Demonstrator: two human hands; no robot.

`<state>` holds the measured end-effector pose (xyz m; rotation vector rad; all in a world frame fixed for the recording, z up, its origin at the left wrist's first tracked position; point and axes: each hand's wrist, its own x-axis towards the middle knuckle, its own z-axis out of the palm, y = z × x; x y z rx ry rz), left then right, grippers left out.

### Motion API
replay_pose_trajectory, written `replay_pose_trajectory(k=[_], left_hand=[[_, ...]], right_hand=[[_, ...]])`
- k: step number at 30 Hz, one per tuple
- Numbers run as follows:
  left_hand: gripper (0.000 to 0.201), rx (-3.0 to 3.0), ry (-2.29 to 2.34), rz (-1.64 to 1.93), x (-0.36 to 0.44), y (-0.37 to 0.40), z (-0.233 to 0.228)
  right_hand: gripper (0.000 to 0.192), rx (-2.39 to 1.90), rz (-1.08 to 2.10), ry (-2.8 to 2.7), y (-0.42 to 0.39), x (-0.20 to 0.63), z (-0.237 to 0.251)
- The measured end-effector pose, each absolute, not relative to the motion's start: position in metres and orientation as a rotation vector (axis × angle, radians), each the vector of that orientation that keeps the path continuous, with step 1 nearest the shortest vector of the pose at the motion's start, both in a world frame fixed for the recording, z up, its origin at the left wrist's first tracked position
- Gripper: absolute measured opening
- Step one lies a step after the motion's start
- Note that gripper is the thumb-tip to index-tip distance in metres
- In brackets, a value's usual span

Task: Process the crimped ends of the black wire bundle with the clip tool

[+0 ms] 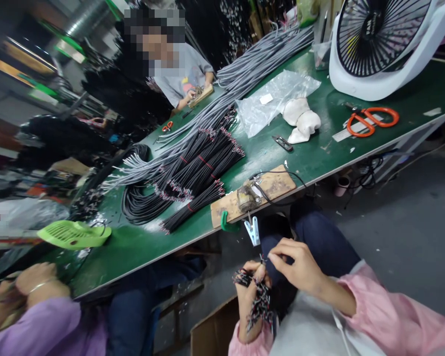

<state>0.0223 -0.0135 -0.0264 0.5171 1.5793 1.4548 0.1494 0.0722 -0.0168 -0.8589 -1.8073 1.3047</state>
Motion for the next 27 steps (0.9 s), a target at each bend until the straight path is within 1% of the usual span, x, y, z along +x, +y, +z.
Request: replay_pose_trajectory(k=[4,8,13,19,23,27], left_hand=[[0.022,0.609,1.517,1.412,0.021,-0.012,-0.023],[0.023,0.651,1.559,1.382,0.02,-0.01,-0.02],[0.019,0.641,1.572,1.38,0.021,-0.01,-0.021],[0.021,0.603,1.552,1.404,0.018,-0.011,-0.026],[0.018,0.579,1.557,1.442,0.019,-0.01,-0.027],[0.017,0.576,1.535,1.497,0.02,-0.007,-0.023]], right_hand=[[0.016,-0.804,1.392,-1.809,0.072,0.148,-0.014],[0.015,-0.793,1.405,-1.774,0.071,0.145,-0.012],[0.015,-0.817,1.411,-1.786,0.074,0.145,-0.008],[0.014,-0.824,1.458,-1.821,0.081,0.15,-0.011],[0.017,-0.784,1.407,-1.778,0.074,0.15,-0.014],[0.023,-0.742,1.446,-1.769,0.063,0.147,-0.015]])
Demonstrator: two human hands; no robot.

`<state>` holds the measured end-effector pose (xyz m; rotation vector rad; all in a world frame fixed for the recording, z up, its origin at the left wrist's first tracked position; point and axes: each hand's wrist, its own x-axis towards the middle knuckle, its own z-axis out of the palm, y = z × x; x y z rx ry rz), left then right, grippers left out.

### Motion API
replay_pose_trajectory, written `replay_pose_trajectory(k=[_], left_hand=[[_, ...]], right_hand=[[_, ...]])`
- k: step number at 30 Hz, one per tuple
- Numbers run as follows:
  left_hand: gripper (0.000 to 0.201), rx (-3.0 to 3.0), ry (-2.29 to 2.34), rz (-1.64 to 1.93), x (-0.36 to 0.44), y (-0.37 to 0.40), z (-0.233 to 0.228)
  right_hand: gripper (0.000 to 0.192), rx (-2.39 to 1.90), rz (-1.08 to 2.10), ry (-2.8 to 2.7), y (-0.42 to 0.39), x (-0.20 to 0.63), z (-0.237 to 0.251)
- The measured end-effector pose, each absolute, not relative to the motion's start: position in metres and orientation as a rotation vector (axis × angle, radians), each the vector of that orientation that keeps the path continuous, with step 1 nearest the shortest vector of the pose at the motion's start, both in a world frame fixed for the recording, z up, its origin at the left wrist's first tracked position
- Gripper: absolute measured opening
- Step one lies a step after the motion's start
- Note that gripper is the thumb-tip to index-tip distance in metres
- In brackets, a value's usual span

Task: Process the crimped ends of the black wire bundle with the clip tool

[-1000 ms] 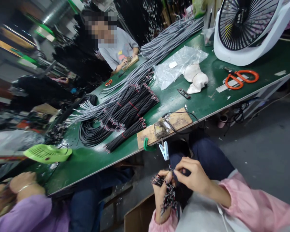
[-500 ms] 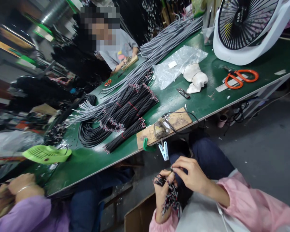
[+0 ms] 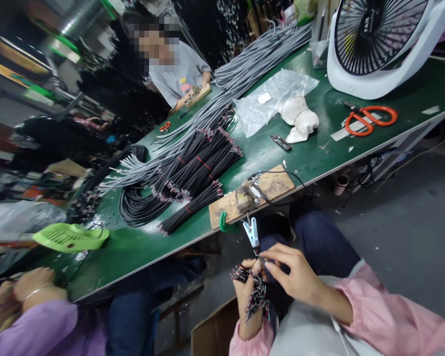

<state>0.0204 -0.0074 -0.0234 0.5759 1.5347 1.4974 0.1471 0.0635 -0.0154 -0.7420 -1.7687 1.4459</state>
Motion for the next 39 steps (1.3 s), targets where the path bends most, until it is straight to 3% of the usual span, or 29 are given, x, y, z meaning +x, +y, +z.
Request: replay_pose_trajectory(k=[8,18,39], left_hand=[[0.018,0.553,1.541,1.518,0.021,-0.007,-0.023],[0.026,0.515,1.594,1.53,0.022,-0.006,-0.026],[0.019,0.505,1.494,1.514,0.019,-0.01,-0.033]], right_hand=[[0.031,-0.807,1.467,-1.748,0.055,0.141,-0.019],[0.027,-0.842,1.398,-1.695,0.059,0.14,-0.023],[0.018,-0.86,1.345,-1.687,0.06,0.14,-0.025]])
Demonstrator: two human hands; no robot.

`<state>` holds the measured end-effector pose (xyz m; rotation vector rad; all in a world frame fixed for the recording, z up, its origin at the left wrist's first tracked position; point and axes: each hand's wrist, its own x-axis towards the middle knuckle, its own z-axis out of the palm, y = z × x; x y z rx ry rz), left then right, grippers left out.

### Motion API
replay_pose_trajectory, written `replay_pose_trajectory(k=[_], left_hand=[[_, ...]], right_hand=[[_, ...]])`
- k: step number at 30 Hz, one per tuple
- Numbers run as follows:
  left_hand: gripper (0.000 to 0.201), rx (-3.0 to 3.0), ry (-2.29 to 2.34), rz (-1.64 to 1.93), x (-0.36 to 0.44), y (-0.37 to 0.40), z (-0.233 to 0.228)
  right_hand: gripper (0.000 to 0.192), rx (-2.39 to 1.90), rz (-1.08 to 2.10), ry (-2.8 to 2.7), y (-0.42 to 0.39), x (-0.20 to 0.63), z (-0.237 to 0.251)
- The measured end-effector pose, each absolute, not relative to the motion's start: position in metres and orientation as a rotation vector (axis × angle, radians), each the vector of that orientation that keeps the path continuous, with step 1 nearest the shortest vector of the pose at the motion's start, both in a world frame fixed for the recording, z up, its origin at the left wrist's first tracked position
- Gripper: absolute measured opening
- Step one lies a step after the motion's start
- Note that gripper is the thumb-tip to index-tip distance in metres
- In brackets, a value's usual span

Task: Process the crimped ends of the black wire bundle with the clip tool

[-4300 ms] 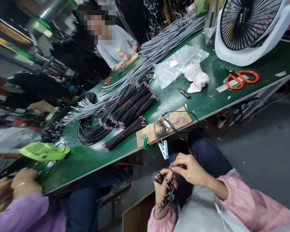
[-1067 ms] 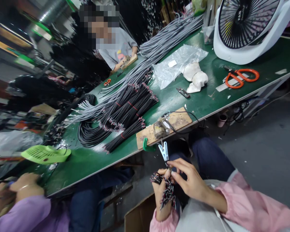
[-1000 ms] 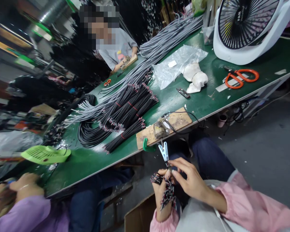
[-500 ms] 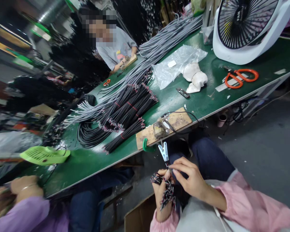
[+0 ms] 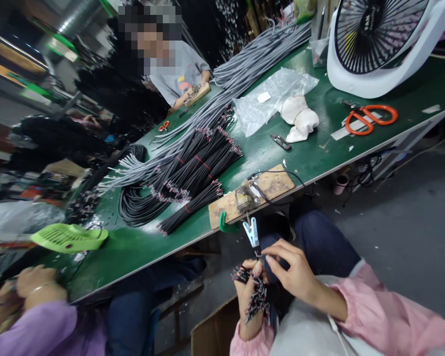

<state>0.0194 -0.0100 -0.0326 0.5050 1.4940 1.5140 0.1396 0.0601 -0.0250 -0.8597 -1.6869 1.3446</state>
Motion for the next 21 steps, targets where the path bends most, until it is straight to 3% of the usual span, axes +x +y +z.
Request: replay_pose_trajectory(k=[11,21], left_hand=[[0.027,0.514,1.604,1.468,0.0198,-0.0086,-0.0258],[0.016,0.57,1.473,1.464,0.0183,-0.0111,-0.0276]], right_hand=[[0.022,-0.783,1.293,-1.706,0.0592,0.1405,-0.0233],[0.023,-0.716,1.242,-1.701,0.0561,0.1434,-0.0243]])
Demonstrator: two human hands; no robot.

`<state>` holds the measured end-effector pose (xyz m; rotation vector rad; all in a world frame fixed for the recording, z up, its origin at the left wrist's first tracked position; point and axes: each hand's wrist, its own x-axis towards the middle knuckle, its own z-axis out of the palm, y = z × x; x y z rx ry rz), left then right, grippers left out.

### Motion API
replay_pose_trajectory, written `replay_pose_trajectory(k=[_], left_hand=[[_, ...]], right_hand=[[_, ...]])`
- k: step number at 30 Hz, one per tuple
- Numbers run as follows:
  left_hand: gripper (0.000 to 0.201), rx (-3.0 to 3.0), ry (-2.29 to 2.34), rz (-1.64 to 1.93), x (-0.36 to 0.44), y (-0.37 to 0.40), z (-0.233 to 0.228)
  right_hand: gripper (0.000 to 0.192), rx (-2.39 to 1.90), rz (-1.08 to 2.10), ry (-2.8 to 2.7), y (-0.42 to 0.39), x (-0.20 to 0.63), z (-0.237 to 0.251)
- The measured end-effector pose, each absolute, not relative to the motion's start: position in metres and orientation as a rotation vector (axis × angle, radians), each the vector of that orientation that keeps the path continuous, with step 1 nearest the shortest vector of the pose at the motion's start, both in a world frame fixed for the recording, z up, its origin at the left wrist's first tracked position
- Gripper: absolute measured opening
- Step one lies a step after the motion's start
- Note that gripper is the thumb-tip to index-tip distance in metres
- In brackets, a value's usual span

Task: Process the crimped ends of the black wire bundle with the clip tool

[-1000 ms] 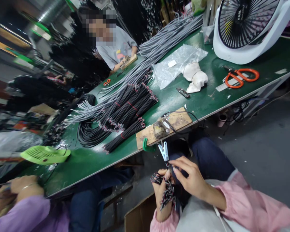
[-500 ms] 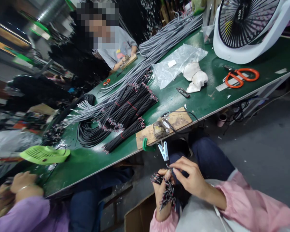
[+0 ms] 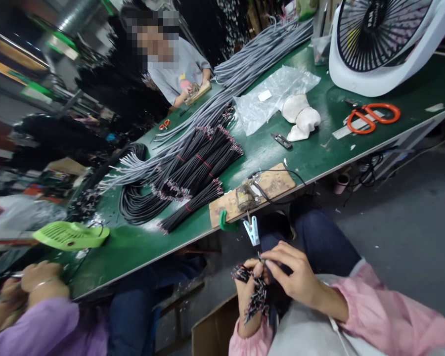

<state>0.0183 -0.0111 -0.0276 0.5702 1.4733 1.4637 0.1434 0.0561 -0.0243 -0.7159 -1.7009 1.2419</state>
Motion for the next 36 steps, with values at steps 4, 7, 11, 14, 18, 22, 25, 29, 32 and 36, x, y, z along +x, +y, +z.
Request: replay_pose_trajectory(k=[4,7,11,14,18,22,25,29,32,36], left_hand=[[0.017,0.569,1.412,1.44,0.016,-0.011,-0.029],[0.019,0.583,1.402,1.414,0.016,-0.013,-0.033],[0.02,0.605,1.388,1.397,0.015,-0.014,-0.035],[0.02,0.638,1.408,1.395,0.015,-0.014,-0.035],[0.021,0.688,1.494,1.4,0.015,-0.012,-0.03],[0.023,0.707,1.578,1.401,0.017,-0.008,-0.028],[0.021,0.717,1.569,1.414,0.017,-0.005,-0.027],[0.023,0.751,1.538,1.392,0.016,-0.003,-0.028],[0.021,0.677,1.475,1.396,0.018,-0.003,-0.031],[0.023,0.576,1.448,1.439,0.023,-0.003,-0.034]], right_hand=[[0.014,-0.766,1.362,-1.643,0.061,0.145,-0.025],[0.01,-0.794,1.473,-1.636,0.065,0.143,-0.025],[0.013,-0.817,1.561,-1.613,0.069,0.139,-0.025],[0.021,-0.804,1.621,-1.569,0.071,0.136,-0.025],[0.026,-0.75,1.706,-1.508,0.07,0.133,-0.026],[0.019,-0.76,1.822,-1.371,0.067,0.131,-0.031],[0.018,-0.828,1.89,-1.241,0.067,0.129,-0.031],[0.016,-0.928,1.728,-1.324,0.07,0.13,-0.028],[0.014,-0.958,1.518,-1.461,0.072,0.13,-0.027],[0.015,-0.968,1.504,-1.448,0.071,0.127,-0.032]])
